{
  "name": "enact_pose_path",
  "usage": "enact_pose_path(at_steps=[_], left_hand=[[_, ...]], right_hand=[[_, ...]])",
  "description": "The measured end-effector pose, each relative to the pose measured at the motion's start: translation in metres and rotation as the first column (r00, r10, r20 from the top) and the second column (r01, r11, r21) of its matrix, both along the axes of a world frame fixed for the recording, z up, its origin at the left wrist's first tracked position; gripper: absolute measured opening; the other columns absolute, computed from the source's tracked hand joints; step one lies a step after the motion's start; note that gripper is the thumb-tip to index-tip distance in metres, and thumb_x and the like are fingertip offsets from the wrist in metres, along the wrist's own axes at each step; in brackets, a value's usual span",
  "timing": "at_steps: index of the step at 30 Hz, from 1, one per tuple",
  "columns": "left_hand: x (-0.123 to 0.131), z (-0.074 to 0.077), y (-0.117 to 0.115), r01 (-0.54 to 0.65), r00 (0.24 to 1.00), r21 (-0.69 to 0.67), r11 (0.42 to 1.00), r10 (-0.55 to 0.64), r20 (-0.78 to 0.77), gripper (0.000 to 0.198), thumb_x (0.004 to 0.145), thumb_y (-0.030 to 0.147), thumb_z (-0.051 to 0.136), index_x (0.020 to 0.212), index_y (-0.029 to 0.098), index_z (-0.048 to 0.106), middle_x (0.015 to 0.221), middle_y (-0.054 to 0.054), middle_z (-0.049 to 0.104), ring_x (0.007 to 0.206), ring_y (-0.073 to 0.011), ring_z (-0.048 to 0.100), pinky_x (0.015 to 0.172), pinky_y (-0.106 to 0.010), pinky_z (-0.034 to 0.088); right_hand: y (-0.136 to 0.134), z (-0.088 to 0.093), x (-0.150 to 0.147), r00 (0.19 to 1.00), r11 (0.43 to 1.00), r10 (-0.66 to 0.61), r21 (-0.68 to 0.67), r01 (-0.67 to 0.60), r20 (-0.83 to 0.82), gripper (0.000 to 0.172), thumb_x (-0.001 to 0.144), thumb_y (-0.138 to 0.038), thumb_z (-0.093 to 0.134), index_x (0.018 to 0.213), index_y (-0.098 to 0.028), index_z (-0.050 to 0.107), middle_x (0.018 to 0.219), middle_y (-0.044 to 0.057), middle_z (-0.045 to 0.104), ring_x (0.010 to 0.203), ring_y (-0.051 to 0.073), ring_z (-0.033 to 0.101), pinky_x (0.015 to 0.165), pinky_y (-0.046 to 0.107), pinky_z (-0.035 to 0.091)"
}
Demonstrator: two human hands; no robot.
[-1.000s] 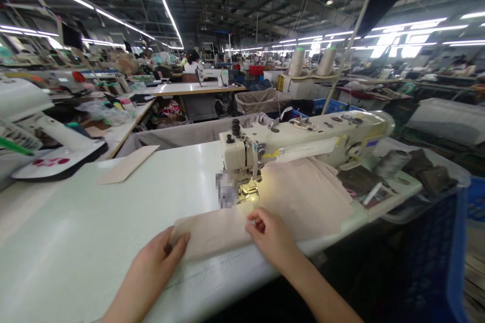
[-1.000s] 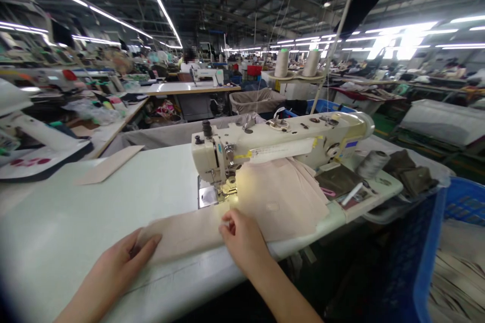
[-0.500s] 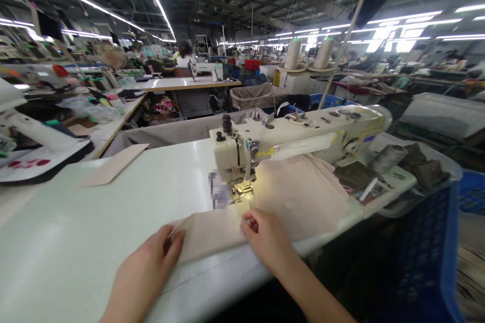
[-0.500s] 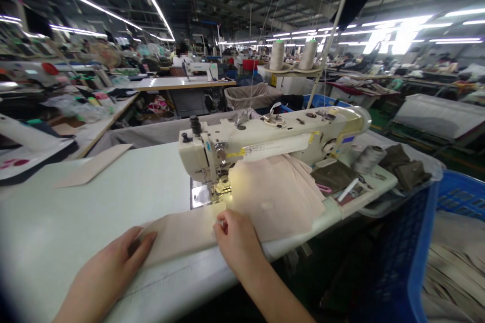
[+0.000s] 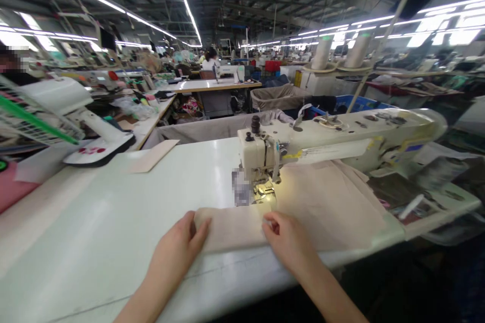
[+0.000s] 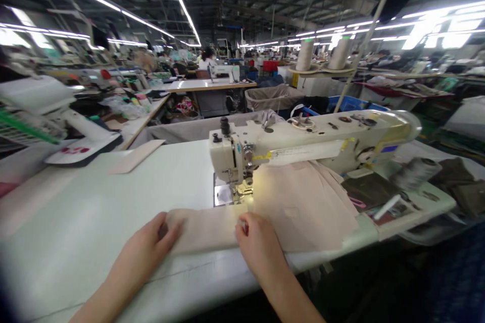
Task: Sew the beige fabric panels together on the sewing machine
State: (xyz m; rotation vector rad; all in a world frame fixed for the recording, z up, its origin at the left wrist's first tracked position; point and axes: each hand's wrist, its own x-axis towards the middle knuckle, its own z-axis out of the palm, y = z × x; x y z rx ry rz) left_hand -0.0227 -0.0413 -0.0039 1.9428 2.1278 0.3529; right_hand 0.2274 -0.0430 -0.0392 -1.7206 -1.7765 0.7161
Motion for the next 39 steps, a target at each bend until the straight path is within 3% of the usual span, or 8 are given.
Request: enact_pose_path(at_steps=[15, 20, 23, 26, 29, 31, 33, 39], left_hand=[[-0.007, -0.006, 0.002, -0.025, 0.981, 0.023, 0.999, 0.020, 0.192, 0.018, 0.091, 0.034, 0.043, 0.101, 0.022, 0.050, 0.079, -0.003, 0.067, 0.072, -0.0243, 0.069, 0.066, -0.033, 0.047], [-0.006, -0.008, 0.002, -0.016, 0.992, 0.002, 1.000, 0.016, 0.123, 0.034, 0.095, 0.032, 0.042, 0.123, 0.016, 0.050, 0.084, -0.004, 0.068, 0.076, -0.0237, 0.071, 0.069, -0.032, 0.051], [-0.006, -0.014, 0.001, 0.005, 0.998, 0.018, 1.000, -0.003, -0.065, 0.042, 0.098, 0.031, 0.042, 0.135, 0.012, 0.046, 0.096, -0.009, 0.070, 0.078, -0.0249, 0.071, 0.069, -0.035, 0.053], [-0.011, -0.017, 0.002, 0.238, 0.934, 0.178, 0.955, -0.175, -0.311, 0.041, 0.097, 0.022, 0.046, 0.137, 0.020, 0.052, 0.120, -0.014, 0.066, 0.099, -0.0282, 0.068, 0.080, -0.040, 0.054], [-0.019, -0.015, 0.009, 0.624, 0.745, 0.157, 0.765, -0.523, -0.414, 0.036, 0.097, 0.013, 0.046, 0.125, 0.026, 0.064, 0.122, -0.009, 0.067, 0.108, -0.0265, 0.063, 0.090, -0.040, 0.053], [-0.023, -0.012, 0.019, 0.733, 0.644, 0.076, 0.675, -0.655, -0.395, 0.034, 0.098, 0.013, 0.046, 0.123, 0.025, 0.066, 0.114, -0.007, 0.070, 0.098, -0.0231, 0.064, 0.083, -0.035, 0.054], [-0.022, -0.009, 0.032, 0.746, 0.627, 0.034, 0.666, -0.683, -0.373, 0.032, 0.099, 0.016, 0.046, 0.124, 0.023, 0.065, 0.110, -0.007, 0.071, 0.093, -0.0223, 0.064, 0.078, -0.032, 0.055], [0.017, -0.007, 0.074, 0.640, 0.754, 0.114, 0.760, -0.593, -0.281, 0.029, 0.102, 0.032, 0.045, 0.121, 0.020, 0.064, 0.120, -0.011, 0.070, 0.111, -0.0260, 0.064, 0.093, -0.038, 0.053]], right_hand=[[-0.001, -0.005, 0.003, 1.000, 1.000, -0.009, -0.025, 0.009, -0.013, 0.024, 0.086, -0.023, 0.058, 0.100, -0.017, 0.077, 0.081, 0.006, 0.076, 0.077, 0.024, 0.072, 0.075, 0.033, 0.053], [-0.001, -0.006, 0.003, 1.000, 1.000, -0.005, -0.020, 0.005, 0.020, 0.022, 0.087, -0.021, 0.059, 0.100, -0.018, 0.076, 0.080, 0.005, 0.075, 0.076, 0.023, 0.071, 0.073, 0.031, 0.052], [-0.002, -0.004, 0.001, 0.993, 0.999, 0.023, 0.022, -0.026, 0.115, 0.018, 0.090, -0.017, 0.058, 0.095, -0.019, 0.075, 0.079, 0.004, 0.074, 0.073, 0.021, 0.070, 0.071, 0.030, 0.051], [-0.003, -0.001, 0.003, 0.956, 0.980, 0.059, 0.167, -0.111, 0.288, 0.013, 0.091, -0.016, 0.060, 0.086, -0.020, 0.072, 0.087, 0.006, 0.071, 0.083, 0.024, 0.068, 0.076, 0.034, 0.051], [-0.001, 0.000, 0.009, 0.917, 0.917, 0.120, 0.313, -0.249, 0.379, 0.006, 0.088, -0.013, 0.066, 0.089, -0.019, 0.067, 0.108, 0.010, 0.069, 0.104, 0.029, 0.063, 0.093, 0.042, 0.048], [0.000, -0.001, 0.012, 0.913, 0.888, 0.161, 0.348, -0.299, 0.374, 0.013, 0.088, -0.011, 0.067, 0.097, -0.020, 0.065, 0.115, 0.009, 0.068, 0.110, 0.028, 0.061, 0.103, 0.047, 0.043], [0.001, -0.003, 0.013, 0.919, 0.886, 0.165, 0.355, -0.298, 0.359, 0.017, 0.090, -0.013, 0.067, 0.104, -0.021, 0.063, 0.113, 0.007, 0.069, 0.109, 0.027, 0.061, 0.108, 0.051, 0.039], [-0.005, -0.012, 0.002, 0.942, 0.895, 0.065, 0.398, -0.200, 0.328, 0.012, 0.092, -0.021, 0.070, 0.102, -0.024, 0.065, 0.111, 0.004, 0.068, 0.112, 0.027, 0.059, 0.114, 0.056, 0.030]])
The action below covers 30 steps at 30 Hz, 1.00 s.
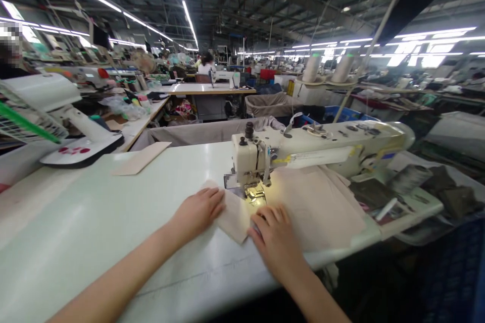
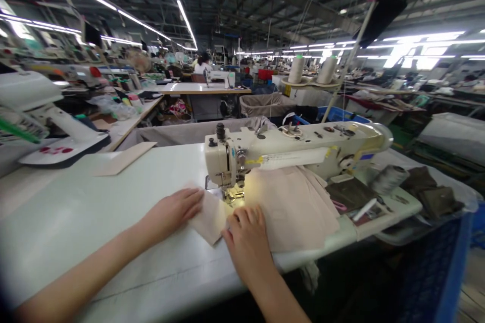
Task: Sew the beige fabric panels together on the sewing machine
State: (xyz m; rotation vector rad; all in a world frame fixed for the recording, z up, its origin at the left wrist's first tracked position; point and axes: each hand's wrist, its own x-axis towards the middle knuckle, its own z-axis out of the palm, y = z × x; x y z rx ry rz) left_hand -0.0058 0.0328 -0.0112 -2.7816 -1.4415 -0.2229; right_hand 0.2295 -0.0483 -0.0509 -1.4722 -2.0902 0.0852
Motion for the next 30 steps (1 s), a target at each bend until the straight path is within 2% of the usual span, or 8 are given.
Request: enact_pose_path(at_steps=[4, 6, 8, 13, 23, 30], left_hand=[[0.030, -0.004, 0.018, -0.039, 0.999, -0.018, 0.999, 0.039, -0.002, 0.039, 0.101, 0.042, 0.046, 0.131, 0.020, 0.057, 0.138, -0.016, 0.061, 0.128, -0.0327, 0.056, 0.106, -0.055, 0.043], [0.036, -0.006, 0.026, -0.007, 1.000, -0.042, 0.999, 0.007, 0.000, 0.039, 0.101, 0.042, 0.046, 0.131, 0.022, 0.058, 0.142, -0.015, 0.058, 0.135, -0.0342, 0.050, 0.112, -0.064, 0.033], [0.036, -0.008, 0.035, 0.039, 0.999, -0.085, 0.996, -0.037, 0.014, 0.039, 0.100, 0.042, 0.046, 0.133, 0.023, 0.057, 0.143, -0.013, 0.057, 0.136, -0.0332, 0.049, 0.116, -0.067, 0.024], [0.032, -0.010, 0.054, 0.073, 0.997, -0.120, 0.990, -0.069, 0.037, 0.043, 0.099, 0.041, 0.045, 0.137, 0.025, 0.057, 0.137, -0.012, 0.062, 0.133, -0.0310, 0.051, 0.118, -0.066, 0.019], [0.033, -0.010, 0.064, 0.085, 0.996, -0.125, 0.988, -0.081, 0.031, 0.045, 0.099, 0.042, 0.046, 0.140, 0.026, 0.056, 0.141, -0.011, 0.060, 0.135, -0.0308, 0.050, 0.119, -0.063, 0.019], [0.031, -0.011, 0.067, 0.122, 0.992, -0.098, 0.988, -0.118, 0.039, 0.040, 0.099, 0.042, 0.047, 0.135, 0.028, 0.059, 0.142, -0.007, 0.060, 0.136, -0.0273, 0.049, 0.120, -0.057, 0.020]], right_hand=[[-0.008, -0.004, -0.007, 0.998, 0.999, -0.043, 0.000, 0.043, -0.036, 0.015, 0.093, -0.023, 0.069, 0.107, -0.024, 0.065, 0.112, 0.004, 0.069, 0.112, 0.026, 0.060, 0.115, 0.057, 0.027], [-0.010, -0.005, -0.008, 0.999, 0.999, -0.029, -0.016, 0.028, -0.041, 0.012, 0.094, -0.024, 0.068, 0.106, -0.024, 0.064, 0.110, 0.003, 0.069, 0.110, 0.025, 0.060, 0.117, 0.056, 0.026], [-0.010, -0.005, -0.008, 0.999, 1.000, -0.005, -0.021, 0.004, -0.042, 0.012, 0.094, -0.026, 0.068, 0.106, -0.024, 0.064, 0.112, 0.003, 0.070, 0.115, 0.025, 0.059, 0.117, 0.057, 0.026], [-0.004, -0.003, -0.008, 0.998, 0.999, 0.021, -0.041, -0.023, -0.053, 0.017, 0.097, -0.028, 0.064, 0.114, -0.025, 0.064, 0.122, 0.006, 0.069, 0.128, 0.029, 0.053, 0.118, 0.062, 0.023], [0.002, -0.002, -0.008, 0.999, 0.998, 0.023, -0.050, -0.025, -0.043, 0.019, 0.099, -0.029, 0.061, 0.117, -0.024, 0.064, 0.123, 0.008, 0.070, 0.126, 0.028, 0.055, 0.119, 0.063, 0.023], [0.002, 0.000, -0.008, 1.000, 0.998, 0.023, -0.051, -0.023, -0.013, 0.016, 0.099, -0.029, 0.061, 0.114, -0.024, 0.064, 0.122, 0.006, 0.069, 0.124, 0.027, 0.056, 0.119, 0.062, 0.023]])
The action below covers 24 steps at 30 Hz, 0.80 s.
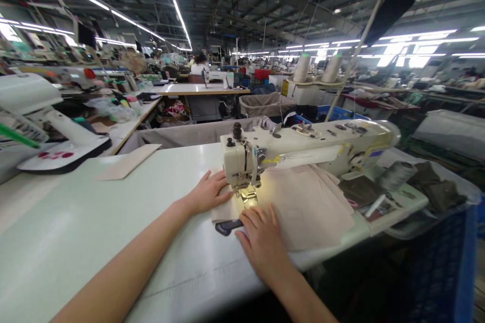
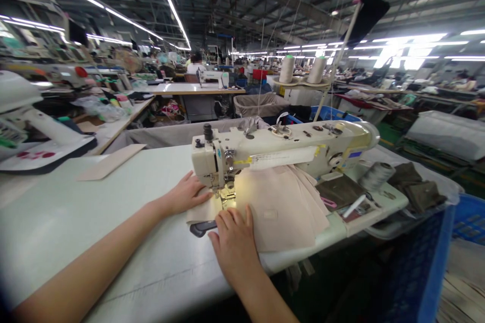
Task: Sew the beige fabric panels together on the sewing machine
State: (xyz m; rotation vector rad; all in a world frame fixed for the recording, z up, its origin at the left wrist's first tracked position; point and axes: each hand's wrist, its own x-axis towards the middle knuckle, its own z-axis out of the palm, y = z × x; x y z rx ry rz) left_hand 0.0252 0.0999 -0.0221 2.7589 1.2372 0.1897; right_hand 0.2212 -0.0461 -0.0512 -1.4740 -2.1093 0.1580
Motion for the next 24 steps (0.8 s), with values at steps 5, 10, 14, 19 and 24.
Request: enact_pose_path(at_steps=[5, 10, 14, 19, 24], left_hand=[[0.003, 0.008, -0.002, 0.005, 0.999, 0.056, 0.998, -0.003, -0.035, 0.036, 0.100, 0.039, 0.047, 0.130, 0.026, 0.062, 0.137, -0.009, 0.063, 0.132, -0.0291, 0.052, 0.117, -0.059, 0.027], [0.019, 0.012, -0.038, -0.025, 0.998, 0.166, 0.986, 0.033, -0.045, 0.024, 0.100, 0.023, 0.046, 0.104, 0.019, 0.069, 0.109, -0.011, 0.070, 0.112, -0.0276, 0.063, 0.106, -0.051, 0.046], [0.022, 0.002, -0.083, 0.106, 0.993, 0.096, 0.990, -0.111, 0.050, 0.024, 0.101, 0.019, 0.044, 0.101, 0.017, 0.069, 0.105, -0.011, 0.070, 0.101, -0.0238, 0.066, 0.092, -0.038, 0.057], [0.012, -0.007, -0.102, 0.162, 0.972, 0.133, 0.978, -0.181, 0.150, 0.029, 0.102, 0.022, 0.042, 0.120, 0.018, 0.065, 0.124, -0.012, 0.067, 0.116, -0.0242, 0.064, 0.101, -0.039, 0.056], [0.010, 0.001, -0.086, 0.197, 0.970, 0.113, 0.974, -0.211, 0.123, 0.029, 0.101, 0.022, 0.042, 0.116, 0.019, 0.067, 0.122, -0.012, 0.068, 0.115, -0.0252, 0.064, 0.101, -0.041, 0.056]], right_hand=[[0.004, 0.006, -0.001, 1.000, 1.000, 0.005, -0.012, -0.005, 0.030, 0.012, 0.099, -0.028, 0.063, 0.110, -0.023, 0.063, 0.116, 0.003, 0.070, 0.121, 0.025, 0.057, 0.119, 0.061, 0.023], [0.006, 0.005, 0.000, 0.999, 1.000, 0.011, 0.001, -0.011, 0.041, 0.014, 0.100, -0.028, 0.061, 0.113, -0.023, 0.063, 0.117, 0.005, 0.070, 0.121, 0.024, 0.057, 0.120, 0.061, 0.023], [0.002, 0.003, 0.001, 0.999, 1.000, 0.027, -0.003, -0.027, 0.034, 0.024, 0.101, -0.027, 0.059, 0.124, -0.022, 0.061, 0.122, 0.007, 0.069, 0.124, 0.025, 0.055, 0.120, 0.061, 0.023], [0.000, 0.003, 0.001, 0.999, 1.000, 0.019, -0.007, -0.018, 0.044, 0.028, 0.101, -0.028, 0.059, 0.129, -0.022, 0.060, 0.125, 0.007, 0.068, 0.125, 0.025, 0.054, 0.120, 0.061, 0.023], [0.010, 0.005, -0.001, 0.998, 1.000, 0.017, -0.008, -0.017, 0.064, 0.024, 0.103, -0.026, 0.055, 0.127, -0.023, 0.060, 0.125, 0.007, 0.068, 0.126, 0.025, 0.054, 0.119, 0.061, 0.025]])
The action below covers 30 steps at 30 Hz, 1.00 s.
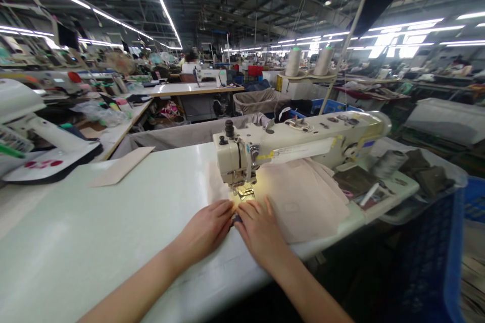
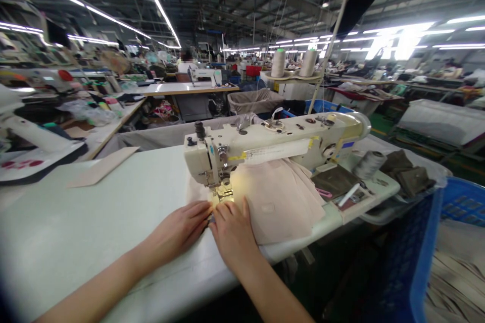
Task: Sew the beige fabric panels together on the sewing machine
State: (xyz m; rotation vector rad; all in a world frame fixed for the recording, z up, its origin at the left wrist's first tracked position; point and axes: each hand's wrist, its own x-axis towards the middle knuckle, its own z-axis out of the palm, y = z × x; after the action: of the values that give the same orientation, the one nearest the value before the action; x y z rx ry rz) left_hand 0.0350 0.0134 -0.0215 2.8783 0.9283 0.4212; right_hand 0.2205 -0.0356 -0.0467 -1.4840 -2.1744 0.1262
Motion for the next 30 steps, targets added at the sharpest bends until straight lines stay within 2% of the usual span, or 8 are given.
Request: enact_pose_path(at_steps=[6, 10, 13, 19, 30], left_hand=[[-0.001, 0.007, 0.022, -0.036, 0.999, -0.053, 0.998, 0.037, 0.022, 0.031, 0.101, 0.020, 0.039, 0.118, 0.020, 0.065, 0.124, -0.011, 0.067, 0.115, -0.0240, 0.064, 0.100, -0.038, 0.055], [-0.003, 0.009, 0.030, -0.027, 0.999, -0.039, 0.999, 0.027, 0.024, 0.033, 0.100, 0.021, 0.038, 0.117, 0.019, 0.067, 0.123, -0.012, 0.068, 0.115, -0.0247, 0.064, 0.101, -0.039, 0.055], [-0.004, 0.006, 0.032, -0.026, 0.999, -0.018, 0.999, 0.026, 0.020, 0.034, 0.101, 0.023, 0.038, 0.119, 0.019, 0.066, 0.124, -0.012, 0.067, 0.116, -0.0244, 0.064, 0.102, -0.039, 0.054], [-0.007, -0.006, 0.030, -0.114, 0.993, 0.037, 0.993, 0.113, 0.045, 0.036, 0.099, 0.023, 0.044, 0.130, 0.020, 0.061, 0.132, -0.012, 0.064, 0.122, -0.0258, 0.060, 0.107, -0.043, 0.050], [-0.011, -0.007, 0.034, -0.138, 0.990, 0.046, 0.989, 0.138, 0.001, 0.038, 0.100, 0.028, 0.043, 0.132, 0.020, 0.061, 0.138, -0.012, 0.063, 0.128, -0.0270, 0.058, 0.110, -0.045, 0.048]], right_hand=[[0.017, 0.007, -0.002, 1.000, 1.000, 0.005, -0.004, -0.005, 0.004, 0.022, 0.103, -0.025, 0.053, 0.123, -0.023, 0.061, 0.124, 0.007, 0.068, 0.126, 0.025, 0.053, 0.118, 0.064, 0.025], [0.015, 0.007, 0.000, 1.000, 1.000, 0.001, -0.003, -0.001, -0.023, 0.018, 0.102, -0.026, 0.056, 0.118, -0.023, 0.064, 0.121, 0.006, 0.070, 0.126, 0.025, 0.053, 0.119, 0.062, 0.023], [0.007, 0.003, 0.002, 0.999, 1.000, -0.001, 0.004, 0.001, -0.034, 0.018, 0.102, -0.026, 0.057, 0.117, -0.023, 0.065, 0.121, 0.004, 0.070, 0.127, 0.024, 0.053, 0.120, 0.060, 0.024], [-0.007, -0.004, 0.000, 0.997, 1.000, -0.006, 0.005, 0.007, -0.081, 0.024, 0.100, -0.024, 0.059, 0.123, -0.023, 0.064, 0.126, 0.005, 0.069, 0.125, 0.025, 0.055, 0.121, 0.056, 0.026], [-0.010, -0.008, 0.000, 0.994, 1.000, -0.003, 0.020, 0.005, -0.106, 0.028, 0.100, -0.026, 0.058, 0.128, -0.023, 0.062, 0.128, 0.005, 0.068, 0.125, 0.022, 0.056, 0.122, 0.053, 0.024]])
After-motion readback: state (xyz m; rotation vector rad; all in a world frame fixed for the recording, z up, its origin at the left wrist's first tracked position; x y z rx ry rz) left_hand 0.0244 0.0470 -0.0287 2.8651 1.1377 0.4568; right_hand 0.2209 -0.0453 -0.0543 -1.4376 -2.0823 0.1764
